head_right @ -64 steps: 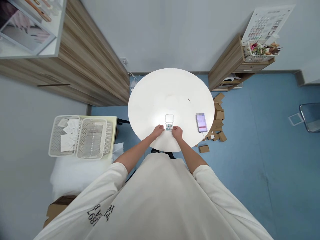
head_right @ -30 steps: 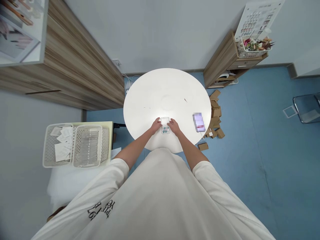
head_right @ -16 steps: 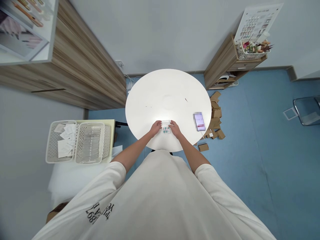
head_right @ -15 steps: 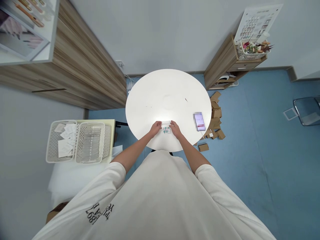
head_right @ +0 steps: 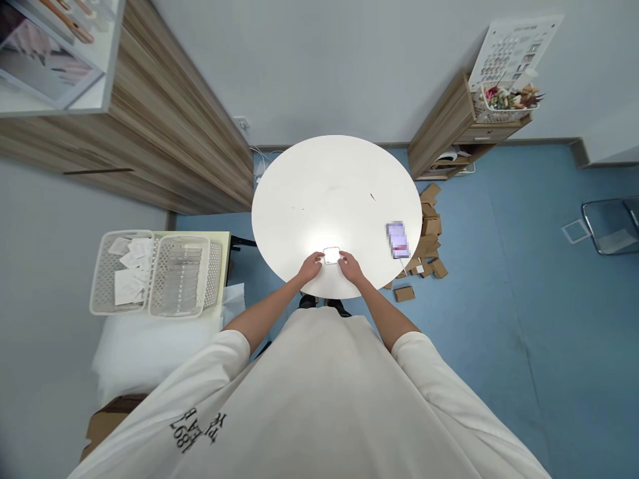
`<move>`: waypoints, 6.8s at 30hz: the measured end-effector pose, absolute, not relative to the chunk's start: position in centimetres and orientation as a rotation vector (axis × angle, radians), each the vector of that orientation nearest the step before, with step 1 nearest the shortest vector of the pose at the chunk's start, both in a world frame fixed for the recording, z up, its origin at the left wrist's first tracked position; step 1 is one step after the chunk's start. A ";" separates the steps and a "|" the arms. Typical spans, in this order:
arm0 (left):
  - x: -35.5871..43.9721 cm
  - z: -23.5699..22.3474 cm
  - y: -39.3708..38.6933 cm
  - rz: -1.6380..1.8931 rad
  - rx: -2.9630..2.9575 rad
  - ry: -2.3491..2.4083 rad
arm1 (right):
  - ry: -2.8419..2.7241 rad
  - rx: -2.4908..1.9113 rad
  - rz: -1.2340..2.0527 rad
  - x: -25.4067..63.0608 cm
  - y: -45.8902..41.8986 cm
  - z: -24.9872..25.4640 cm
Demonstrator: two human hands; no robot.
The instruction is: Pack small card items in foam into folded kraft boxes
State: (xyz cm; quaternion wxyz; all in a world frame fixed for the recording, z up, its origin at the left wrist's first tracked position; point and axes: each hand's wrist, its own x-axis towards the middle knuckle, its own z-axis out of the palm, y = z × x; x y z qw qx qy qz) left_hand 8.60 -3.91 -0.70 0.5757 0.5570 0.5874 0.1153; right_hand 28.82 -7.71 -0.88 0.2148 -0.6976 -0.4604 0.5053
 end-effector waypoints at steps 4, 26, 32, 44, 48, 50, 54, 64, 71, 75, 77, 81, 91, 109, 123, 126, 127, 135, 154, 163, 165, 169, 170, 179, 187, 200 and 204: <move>7.8 -0.9 -5.8 0.183 1.762 1.211 | -1.784 -1.954 1.232 28.7 -9.4 -1.3; 6.3 -0.9 -6.6 0.157 1.740 1.096 | -1.959 -2.017 1.348 25.0 -10.1 -1.3; 2.9 -1.0 -5.6 0.169 1.735 1.179 | -2.030 -1.953 1.356 21.5 -7.9 -1.4; -3.5 -0.6 -2.3 0.104 1.729 1.288 | -2.177 -1.918 1.346 14.7 -3.2 -1.2; -4.9 -1.0 -1.8 0.104 1.758 1.249 | -2.191 -1.953 1.358 13.6 -2.8 -0.9; -5.3 -1.3 -1.7 0.122 1.761 1.218 | -2.181 -1.964 1.370 13.4 -2.8 -0.7; -5.6 -1.5 -1.8 0.122 1.772 1.182 | -2.143 -1.981 1.396 13.2 -2.9 -0.4; -6.6 -0.3 -2.3 0.067 1.757 1.201 | -1.944 -1.972 1.473 14.5 -3.9 0.5; -5.8 -0.5 -5.2 0.050 1.720 1.321 | -2.024 -2.021 1.502 17.0 -6.6 0.6; -4.7 -0.4 -8.8 0.161 1.624 1.419 | -2.140 -2.003 1.463 19.2 -9.3 0.7; -3.8 -0.1 -11.1 0.182 1.627 1.475 | -2.201 -1.983 1.384 20.2 -10.7 0.8; -2.0 0.7 -16.1 0.040 1.722 1.581 | -2.300 -1.930 1.180 21.5 -13.3 1.0; -2.8 1.9 -24.6 -0.133 1.762 1.750 | -2.504 -1.646 1.012 18.1 -17.6 2.1; -23.8 2.3 -34.4 -0.016 1.652 2.066 | -2.659 -1.284 1.194 -2.9 -23.9 1.8; -33.1 -0.4 -35.4 -0.141 1.658 1.912 | -2.573 -1.446 1.241 -13.9 -28.8 2.7; -33.7 0.0 -35.2 -0.078 1.637 1.908 | -2.571 -1.501 1.264 -14.1 -28.8 3.2; -33.9 0.1 -35.2 -0.061 1.628 1.902 | -2.572 -1.513 1.268 -14.3 -28.8 3.3; -34.6 2.8 -36.8 0.207 1.627 2.002 | -2.345 -1.542 1.418 -18.5 -28.3 4.7; -31.8 5.9 -38.5 0.482 1.909 1.849 | -1.973 -1.530 0.968 -17.4 -23.7 8.9; -25.8 5.8 -33.1 0.360 2.069 1.652 | -1.706 -1.732 0.917 -5.0 -20.0 9.8; -23.9 5.7 -31.9 0.335 2.091 1.618 | -1.673 -1.734 0.905 -2.5 -19.1 9.4; -19.8 5.2 -28.8 0.275 2.107 1.570 | -1.588 -1.746 0.924 2.7 -16.8 8.3; -18.6 5.2 -27.9 0.257 2.103 1.562 | -1.562 -1.752 0.935 4.0 -16.1 8.0; -6.0 5.0 -19.2 0.090 1.998 1.579 | -1.462 -1.832 1.001 16.9 -9.5 5.8; 2.8 4.1 -15.3 0.012 1.982 1.606 | -1.352 -1.888 1.086 26.1 -6.1 3.2; 6.8 0.7 -13.1 -0.202 1.925 1.562 | -1.549 -2.189 1.014 32.4 -6.2 -0.1; 7.4 -0.3 -12.9 -0.333 1.854 1.598 | -2.111 -2.216 0.919 32.4 -6.8 0.3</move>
